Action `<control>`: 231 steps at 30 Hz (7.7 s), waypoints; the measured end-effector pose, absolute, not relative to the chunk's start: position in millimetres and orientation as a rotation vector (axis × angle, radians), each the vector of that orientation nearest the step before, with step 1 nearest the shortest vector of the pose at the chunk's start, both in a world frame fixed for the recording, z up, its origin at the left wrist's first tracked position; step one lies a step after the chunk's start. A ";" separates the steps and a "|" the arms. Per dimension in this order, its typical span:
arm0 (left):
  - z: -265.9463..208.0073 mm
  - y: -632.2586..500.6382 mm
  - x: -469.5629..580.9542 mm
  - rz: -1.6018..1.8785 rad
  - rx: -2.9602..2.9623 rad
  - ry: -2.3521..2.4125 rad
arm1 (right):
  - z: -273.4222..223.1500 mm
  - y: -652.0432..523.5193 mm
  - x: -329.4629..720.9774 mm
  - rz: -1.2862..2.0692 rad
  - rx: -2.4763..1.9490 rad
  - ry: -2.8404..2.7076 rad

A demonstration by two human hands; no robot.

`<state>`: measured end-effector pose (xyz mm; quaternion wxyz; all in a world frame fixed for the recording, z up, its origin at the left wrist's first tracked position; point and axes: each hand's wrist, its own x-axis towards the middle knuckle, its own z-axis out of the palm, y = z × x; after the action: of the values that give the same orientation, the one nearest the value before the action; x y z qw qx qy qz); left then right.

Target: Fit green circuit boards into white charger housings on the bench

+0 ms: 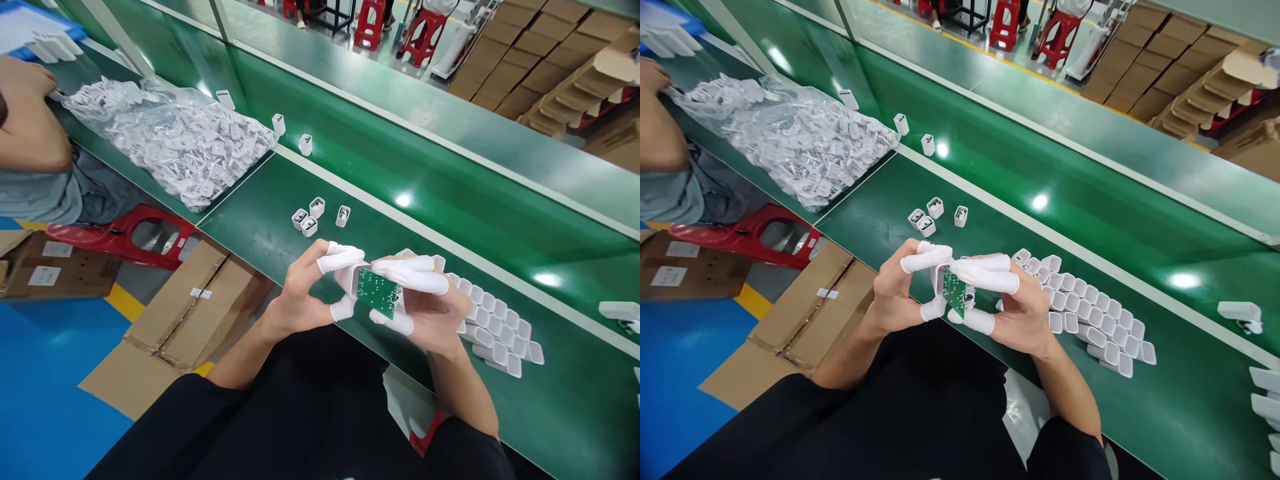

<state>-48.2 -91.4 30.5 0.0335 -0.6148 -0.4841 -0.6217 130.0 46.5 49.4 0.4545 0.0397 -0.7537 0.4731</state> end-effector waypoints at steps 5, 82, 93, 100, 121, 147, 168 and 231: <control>28.2 -90.5 -48.3 -1.926 -1.885 -1.467 | 46.8 47.1 128.4 1.158 0.101 -1.883; 1.8 -71.6 -6.0 -3.196 -1.139 -1.878 | 29.2 59.3 102.8 1.912 -0.479 -1.637; 13.5 -62.2 5.6 -3.233 -0.977 -1.891 | 28.2 62.7 104.1 1.906 -0.446 -1.601; 7.4 -53.5 11.7 -3.178 -0.771 -1.833 | 33.9 61.7 102.7 2.031 -0.463 -1.574; -1.3 -53.7 14.3 -3.281 -0.699 -1.781 | 32.0 71.5 104.8 1.911 -0.399 -1.616; 12.2 -72.8 -2.4 -3.401 -1.091 -1.955 | 36.4 82.3 118.6 1.331 -0.058 -2.035; -17.6 -102.1 -33.8 -3.297 -1.593 -1.973 | 45.0 70.4 122.3 1.369 0.052 -2.265; -125.3 -131.4 -50.0 -1.506 -1.714 -1.801 | 64.9 76.8 142.5 0.991 -0.083 -2.453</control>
<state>-50.0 -131.4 -125.3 0.1170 -0.5857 -0.6152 -0.5146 142.5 76.8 64.9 0.2448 -0.0303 -0.8985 0.3631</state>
